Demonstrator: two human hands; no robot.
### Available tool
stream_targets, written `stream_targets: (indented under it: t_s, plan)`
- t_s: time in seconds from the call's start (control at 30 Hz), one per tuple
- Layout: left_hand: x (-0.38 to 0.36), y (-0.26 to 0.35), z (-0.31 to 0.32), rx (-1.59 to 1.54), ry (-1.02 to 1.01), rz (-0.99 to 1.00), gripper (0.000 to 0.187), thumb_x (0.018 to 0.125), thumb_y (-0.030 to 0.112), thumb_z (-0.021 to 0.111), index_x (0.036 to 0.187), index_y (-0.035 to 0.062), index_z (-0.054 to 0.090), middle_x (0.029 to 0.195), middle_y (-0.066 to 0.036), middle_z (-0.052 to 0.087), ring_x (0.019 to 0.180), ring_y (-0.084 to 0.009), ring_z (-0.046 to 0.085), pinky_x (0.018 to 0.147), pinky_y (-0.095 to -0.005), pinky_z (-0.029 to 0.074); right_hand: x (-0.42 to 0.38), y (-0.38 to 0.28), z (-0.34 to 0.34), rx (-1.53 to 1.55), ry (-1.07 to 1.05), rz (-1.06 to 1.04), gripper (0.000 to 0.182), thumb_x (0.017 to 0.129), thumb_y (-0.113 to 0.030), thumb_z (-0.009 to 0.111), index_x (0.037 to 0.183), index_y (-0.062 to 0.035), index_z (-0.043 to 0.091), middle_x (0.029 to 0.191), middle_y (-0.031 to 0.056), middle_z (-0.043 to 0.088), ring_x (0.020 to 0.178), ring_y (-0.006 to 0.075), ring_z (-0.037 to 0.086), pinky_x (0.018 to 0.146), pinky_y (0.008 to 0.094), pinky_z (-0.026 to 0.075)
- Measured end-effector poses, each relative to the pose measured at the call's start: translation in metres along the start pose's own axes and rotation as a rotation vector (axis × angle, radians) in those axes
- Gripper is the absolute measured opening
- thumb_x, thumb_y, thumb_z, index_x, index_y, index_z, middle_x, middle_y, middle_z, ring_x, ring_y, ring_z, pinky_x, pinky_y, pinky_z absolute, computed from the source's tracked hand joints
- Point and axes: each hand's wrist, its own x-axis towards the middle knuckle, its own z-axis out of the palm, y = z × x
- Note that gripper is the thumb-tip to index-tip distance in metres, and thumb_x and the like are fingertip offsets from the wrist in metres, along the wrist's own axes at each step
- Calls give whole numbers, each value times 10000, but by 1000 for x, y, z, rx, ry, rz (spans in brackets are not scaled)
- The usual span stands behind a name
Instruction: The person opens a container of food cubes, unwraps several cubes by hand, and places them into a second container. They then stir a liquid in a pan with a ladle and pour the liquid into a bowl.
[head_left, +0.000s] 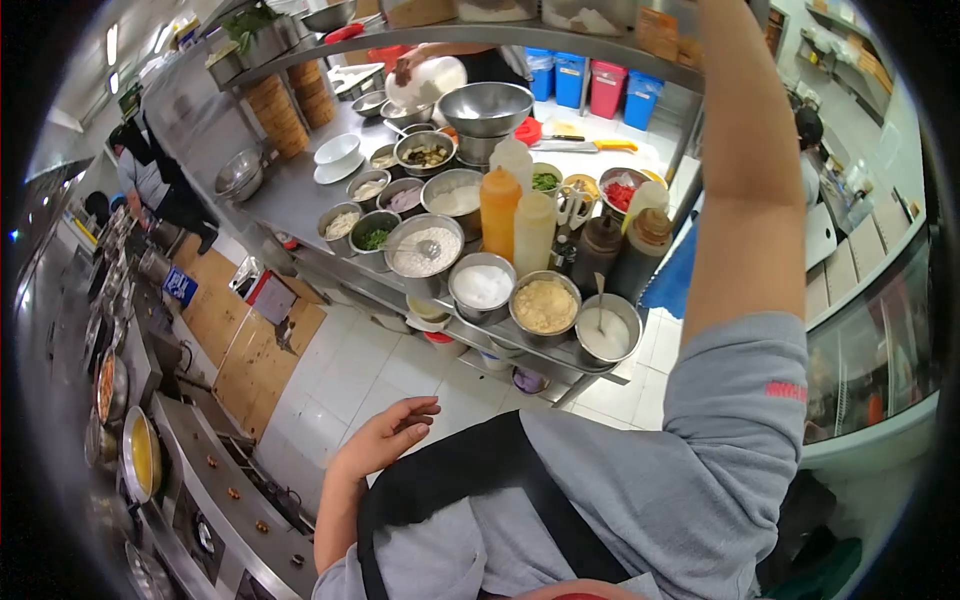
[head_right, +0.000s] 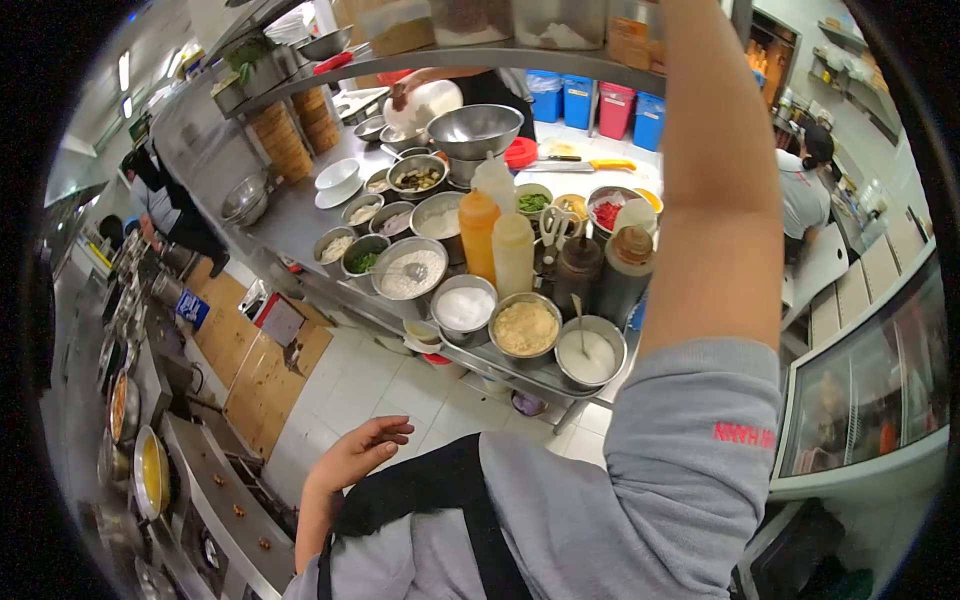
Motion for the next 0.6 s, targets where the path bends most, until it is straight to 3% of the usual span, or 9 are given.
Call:
stream_targets:
  t_s: [0.17, 0.3, 0.43, 0.53, 0.6]
  plan:
    - [-13, -22, 1, -54, -31, 5, 417, 933, 144, 512, 1318, 22, 408, 1251, -105, 522, 1124, -179, 512, 968, -312, 402, 2, 16, 33, -56, 20, -77, 579, 771, -312, 597, 1211, 16, 413, 1264, 199, 383, 1186, 345, 338, 989, 472, 300]
    - [-25, -44, 6, 79, 141, 100, 325, 949, 148, 476, 1249, 23, 489, 1158, -108, 587, 1087, -158, 537, 944, -304, 422, 2, 31, 71, -35, 95, -217, 496, 767, -245, 604, 1159, 18, 453, 1204, 189, 433, 1133, 336, 391, 960, 460, 333]
    - [-39, -73, 17, -229, 467, 42, 264, 944, 200, 485, 1117, 20, 573, 911, -89, 661, 826, -148, 647, 743, -275, 518, -7, 15, 106, 47, 199, -352, 414, 764, -179, 610, 1107, 20, 493, 1144, 179, 483, 1080, 327, 443, 932, 448, 366]
    - [-67, -56, 25, -295, 631, -107, 273, 912, 284, 522, 958, 29, 609, 749, -48, 641, 633, -129, 622, 538, -246, 482, -46, -27, 110, 184, 335, -454, 355, 761, -129, 615, 1069, 22, 523, 1099, 171, 520, 1040, 320, 483, 911, 439, 390]
    - [-81, -59, 29, -277, 740, -42, 285, 897, 330, 553, 877, 51, 610, 643, -22, 570, 544, -96, 544, 473, -244, 428, -90, -66, 100, 372, 456, -569, 316, 759, -95, 618, 1043, 23, 543, 1070, 166, 545, 1013, 315, 509, 896, 433, 407]
